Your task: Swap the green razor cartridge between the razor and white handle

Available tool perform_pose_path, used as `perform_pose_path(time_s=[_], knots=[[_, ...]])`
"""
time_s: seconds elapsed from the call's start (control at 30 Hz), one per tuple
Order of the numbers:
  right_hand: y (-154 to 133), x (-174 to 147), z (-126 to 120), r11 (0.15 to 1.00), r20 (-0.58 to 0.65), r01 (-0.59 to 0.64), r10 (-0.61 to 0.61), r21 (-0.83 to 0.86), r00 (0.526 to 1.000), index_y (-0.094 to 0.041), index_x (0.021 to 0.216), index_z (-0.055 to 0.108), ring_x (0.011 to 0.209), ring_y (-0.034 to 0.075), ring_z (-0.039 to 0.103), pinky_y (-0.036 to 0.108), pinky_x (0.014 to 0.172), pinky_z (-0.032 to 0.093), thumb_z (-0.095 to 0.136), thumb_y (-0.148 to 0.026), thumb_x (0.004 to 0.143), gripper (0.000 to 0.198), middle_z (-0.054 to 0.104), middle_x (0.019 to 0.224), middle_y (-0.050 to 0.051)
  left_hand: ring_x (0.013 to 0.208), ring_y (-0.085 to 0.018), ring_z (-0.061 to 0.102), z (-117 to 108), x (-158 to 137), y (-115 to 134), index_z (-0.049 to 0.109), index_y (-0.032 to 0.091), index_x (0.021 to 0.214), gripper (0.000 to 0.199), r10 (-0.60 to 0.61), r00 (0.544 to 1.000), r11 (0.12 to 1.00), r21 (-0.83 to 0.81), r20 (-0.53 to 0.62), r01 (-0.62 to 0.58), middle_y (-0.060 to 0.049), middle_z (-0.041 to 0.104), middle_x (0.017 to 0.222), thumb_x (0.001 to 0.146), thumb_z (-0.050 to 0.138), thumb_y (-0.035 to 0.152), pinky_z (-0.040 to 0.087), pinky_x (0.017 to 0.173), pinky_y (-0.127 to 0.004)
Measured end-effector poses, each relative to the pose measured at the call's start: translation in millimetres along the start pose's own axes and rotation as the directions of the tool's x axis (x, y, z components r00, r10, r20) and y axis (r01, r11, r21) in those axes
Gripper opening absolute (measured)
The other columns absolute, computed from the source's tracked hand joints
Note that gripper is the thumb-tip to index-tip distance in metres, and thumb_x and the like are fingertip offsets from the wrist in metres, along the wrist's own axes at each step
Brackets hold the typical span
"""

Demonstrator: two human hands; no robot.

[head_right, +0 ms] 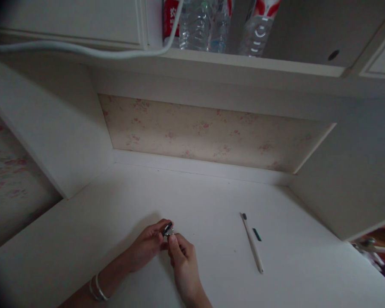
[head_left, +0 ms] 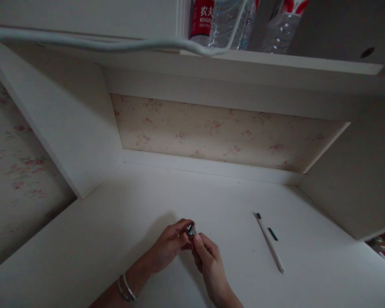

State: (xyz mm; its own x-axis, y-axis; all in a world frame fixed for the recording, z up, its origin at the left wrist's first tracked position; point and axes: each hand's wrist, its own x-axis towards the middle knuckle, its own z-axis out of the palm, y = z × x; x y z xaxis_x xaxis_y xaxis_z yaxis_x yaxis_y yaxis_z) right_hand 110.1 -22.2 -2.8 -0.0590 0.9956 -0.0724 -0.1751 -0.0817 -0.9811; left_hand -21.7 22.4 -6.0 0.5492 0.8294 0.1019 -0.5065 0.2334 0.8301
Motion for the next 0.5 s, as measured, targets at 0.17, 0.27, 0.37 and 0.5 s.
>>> perform_pose_path(time_s=[0.17, 0.27, 0.37, 0.5], knots=[[-2.0, -0.8, 0.5, 0.997, 0.011, -0.063, 0.062, 0.040, 0.998, -0.017, 0.067, 0.048, 0.047, 0.006, 0.020, 0.020, 0.041, 0.012, 0.053, -0.057, 0.085, 0.044, 0.030, 0.055, -0.007, 0.083, -0.016, 0.047, -6.8, 0.9, -8.1, 0.066, 0.018, 0.104, 0.042, -0.006, 1.000, 1.000, -0.018, -0.002, 0.006, -0.004, 0.046, 0.093, 0.072, 0.071, 0.044, 0.044, 0.076, -0.031], [-7.5, -2.0, 1.2, 0.992, 0.030, -0.099, 0.097, 0.074, 0.995, -0.017, 0.069, 0.048, 0.046, 0.006, 0.019, 0.019, 0.041, 0.011, 0.054, -0.057, 0.084, 0.043, 0.029, 0.055, -0.007, 0.083, -0.015, 0.047, -7.7, 0.8, -6.8, 0.067, 0.017, 0.103, 0.043, -0.009, 1.000, 1.000, -0.024, 0.007, 0.009, -0.004, 0.048, 0.092, 0.071, 0.071, 0.045, 0.041, 0.075, -0.028], [-12.6, -3.2, 1.1, 0.988, 0.064, -0.129, 0.123, 0.088, 0.990, -0.017, 0.069, 0.047, 0.045, 0.006, 0.018, 0.019, 0.040, 0.011, 0.054, -0.058, 0.083, 0.044, 0.028, 0.054, -0.008, 0.081, -0.015, 0.047, -5.2, -0.2, -2.0, 0.067, 0.015, 0.102, 0.045, -0.020, 0.999, 1.000, -0.016, 0.028, 0.021, -0.004, 0.049, 0.087, 0.069, 0.072, 0.046, 0.040, 0.074, -0.028], [-14.7, -3.6, 1.7, 0.987, 0.072, -0.131, 0.124, 0.097, 0.990, -0.017, 0.068, 0.046, 0.045, 0.005, 0.018, 0.019, 0.040, 0.011, 0.055, -0.059, 0.082, 0.045, 0.029, 0.054, -0.008, 0.078, -0.014, 0.048, -1.0, -0.6, 1.2, 0.068, 0.016, 0.101, 0.048, -0.036, 0.999, 0.999, -0.040, -0.016, 0.035, -0.004, 0.051, 0.087, 0.065, 0.076, 0.047, 0.040, 0.072, -0.026]])
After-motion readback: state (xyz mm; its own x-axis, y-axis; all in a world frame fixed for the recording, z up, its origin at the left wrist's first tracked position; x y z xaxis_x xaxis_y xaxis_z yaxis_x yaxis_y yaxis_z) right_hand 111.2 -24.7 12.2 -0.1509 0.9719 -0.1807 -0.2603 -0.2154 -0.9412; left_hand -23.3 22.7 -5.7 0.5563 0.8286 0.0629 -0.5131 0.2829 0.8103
